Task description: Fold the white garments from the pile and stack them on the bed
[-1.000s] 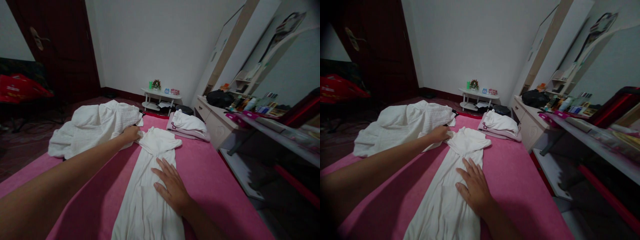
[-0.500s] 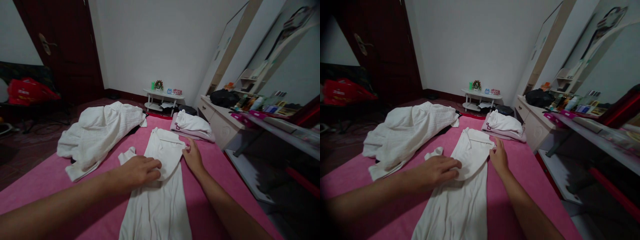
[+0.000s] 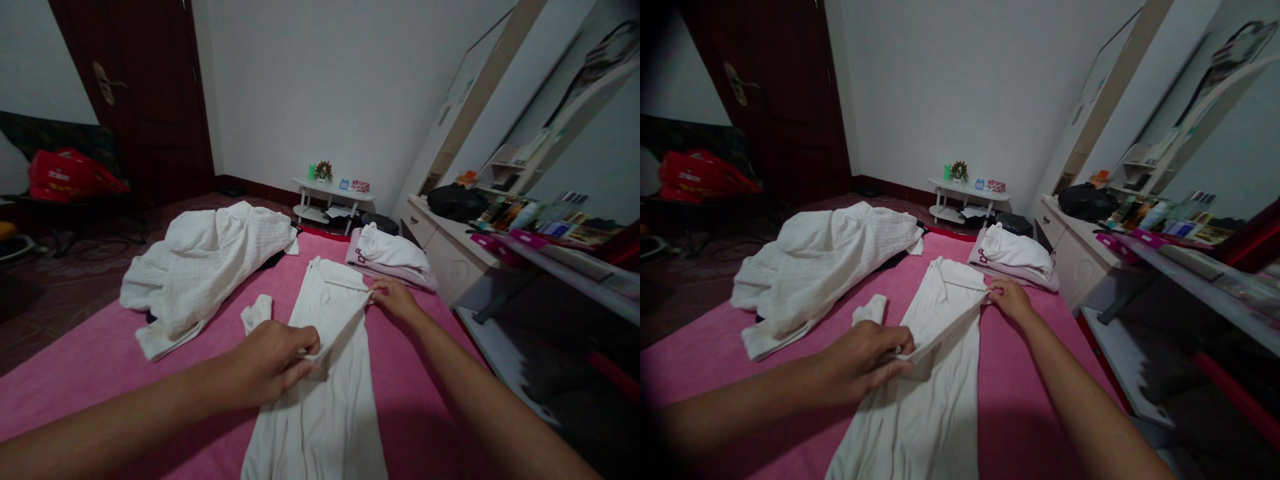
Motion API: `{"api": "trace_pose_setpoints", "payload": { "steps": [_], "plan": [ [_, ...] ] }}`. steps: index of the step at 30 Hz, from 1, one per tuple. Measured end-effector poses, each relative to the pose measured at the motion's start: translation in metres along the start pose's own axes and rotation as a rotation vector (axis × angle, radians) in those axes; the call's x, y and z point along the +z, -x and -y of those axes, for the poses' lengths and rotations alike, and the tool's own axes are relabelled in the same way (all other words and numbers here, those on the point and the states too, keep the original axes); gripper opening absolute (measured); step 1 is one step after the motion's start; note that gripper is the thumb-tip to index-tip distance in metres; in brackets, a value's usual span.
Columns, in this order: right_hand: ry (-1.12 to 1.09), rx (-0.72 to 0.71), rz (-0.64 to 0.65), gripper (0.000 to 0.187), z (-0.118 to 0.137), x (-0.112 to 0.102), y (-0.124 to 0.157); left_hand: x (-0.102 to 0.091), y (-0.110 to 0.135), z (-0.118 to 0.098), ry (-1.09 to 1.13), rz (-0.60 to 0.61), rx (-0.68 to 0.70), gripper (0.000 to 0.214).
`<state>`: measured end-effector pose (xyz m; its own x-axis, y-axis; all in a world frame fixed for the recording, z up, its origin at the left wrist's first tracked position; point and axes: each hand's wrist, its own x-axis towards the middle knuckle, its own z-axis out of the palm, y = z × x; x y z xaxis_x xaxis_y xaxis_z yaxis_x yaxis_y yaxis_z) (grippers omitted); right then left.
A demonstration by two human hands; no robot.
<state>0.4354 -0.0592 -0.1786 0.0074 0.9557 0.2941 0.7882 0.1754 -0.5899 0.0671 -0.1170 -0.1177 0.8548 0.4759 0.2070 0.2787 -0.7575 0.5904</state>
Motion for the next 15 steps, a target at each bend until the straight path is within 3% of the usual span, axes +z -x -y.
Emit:
{"api": "trace_pose_setpoints", "payload": {
  "steps": [4,7,11,15],
  "plan": [
    [-0.092,-0.031,-0.003,0.026,0.012,0.005,-0.026,-0.009,-0.004,0.012,0.377,-0.215,-0.238,0.023],
    [0.020,0.002,0.015,0.026,0.018,0.018,-0.048,-0.018,-0.007,0.032,0.562,-0.376,-0.399,0.036],
    [0.189,0.051,-0.050,0.017,0.020,0.045,-0.063,-0.024,-0.006,0.069,0.610,-0.545,-0.585,0.044],
    [0.375,0.116,-0.110,0.009,0.026,0.068,-0.060,-0.020,-0.004,0.107,0.596,-0.615,-0.649,0.046]
  ]
}}
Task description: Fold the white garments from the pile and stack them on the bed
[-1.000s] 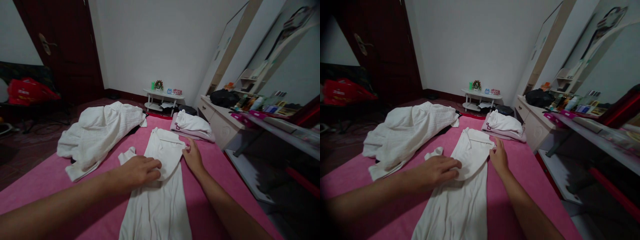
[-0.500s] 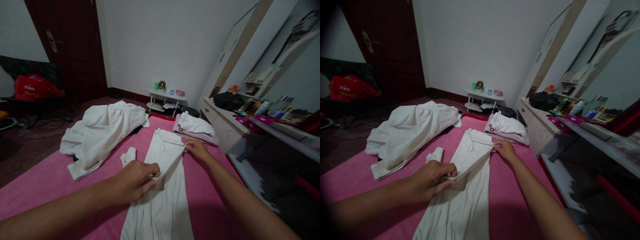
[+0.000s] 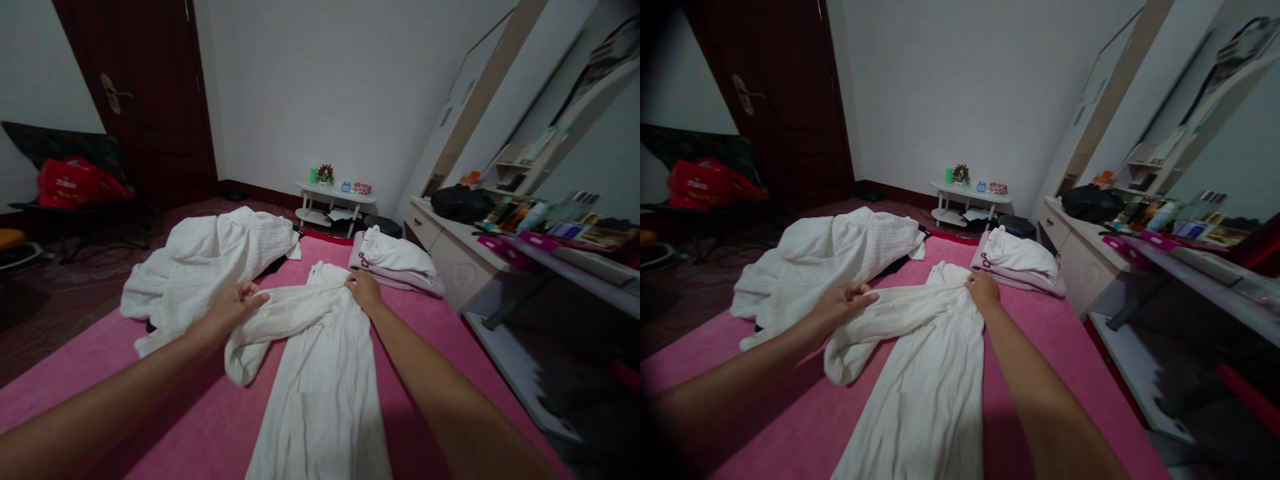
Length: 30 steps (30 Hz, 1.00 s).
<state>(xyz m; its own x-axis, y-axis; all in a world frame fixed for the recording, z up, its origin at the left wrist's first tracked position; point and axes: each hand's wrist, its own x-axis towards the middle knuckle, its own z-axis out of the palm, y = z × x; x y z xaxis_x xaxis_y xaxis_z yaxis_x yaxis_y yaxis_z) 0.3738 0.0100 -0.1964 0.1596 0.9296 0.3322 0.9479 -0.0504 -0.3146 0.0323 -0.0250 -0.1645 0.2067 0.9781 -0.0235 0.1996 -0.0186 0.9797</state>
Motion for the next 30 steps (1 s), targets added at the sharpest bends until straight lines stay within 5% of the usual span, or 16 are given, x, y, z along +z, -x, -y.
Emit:
{"api": "trace_pose_setpoints", "payload": {
  "steps": [7,10,14,20,25,30],
  "plan": [
    [0.155,-0.043,-0.057,0.035,0.034,-0.007,0.023,-0.005,-0.023,0.024,-0.040,-0.023,-0.025,0.045],
    [0.180,-0.137,0.079,0.057,0.043,0.002,0.040,-0.003,-0.021,0.016,-0.039,0.019,-0.068,0.047],
    [0.227,-0.092,0.311,0.069,0.043,0.016,0.051,-0.009,-0.012,-0.003,-0.072,0.202,-0.086,0.047],
    [0.248,-0.057,0.330,0.070,0.045,0.017,0.049,-0.058,0.003,-0.033,-0.297,0.513,-0.125,0.041],
    [0.240,-0.064,0.289,0.068,0.043,0.020,0.052,-0.112,0.008,-0.039,-0.448,0.381,-0.203,0.027],
    [0.229,-0.065,0.276,0.068,0.041,0.022,0.052,-0.143,0.010,-0.042,-0.519,0.221,-0.155,0.026]
  ]
}}
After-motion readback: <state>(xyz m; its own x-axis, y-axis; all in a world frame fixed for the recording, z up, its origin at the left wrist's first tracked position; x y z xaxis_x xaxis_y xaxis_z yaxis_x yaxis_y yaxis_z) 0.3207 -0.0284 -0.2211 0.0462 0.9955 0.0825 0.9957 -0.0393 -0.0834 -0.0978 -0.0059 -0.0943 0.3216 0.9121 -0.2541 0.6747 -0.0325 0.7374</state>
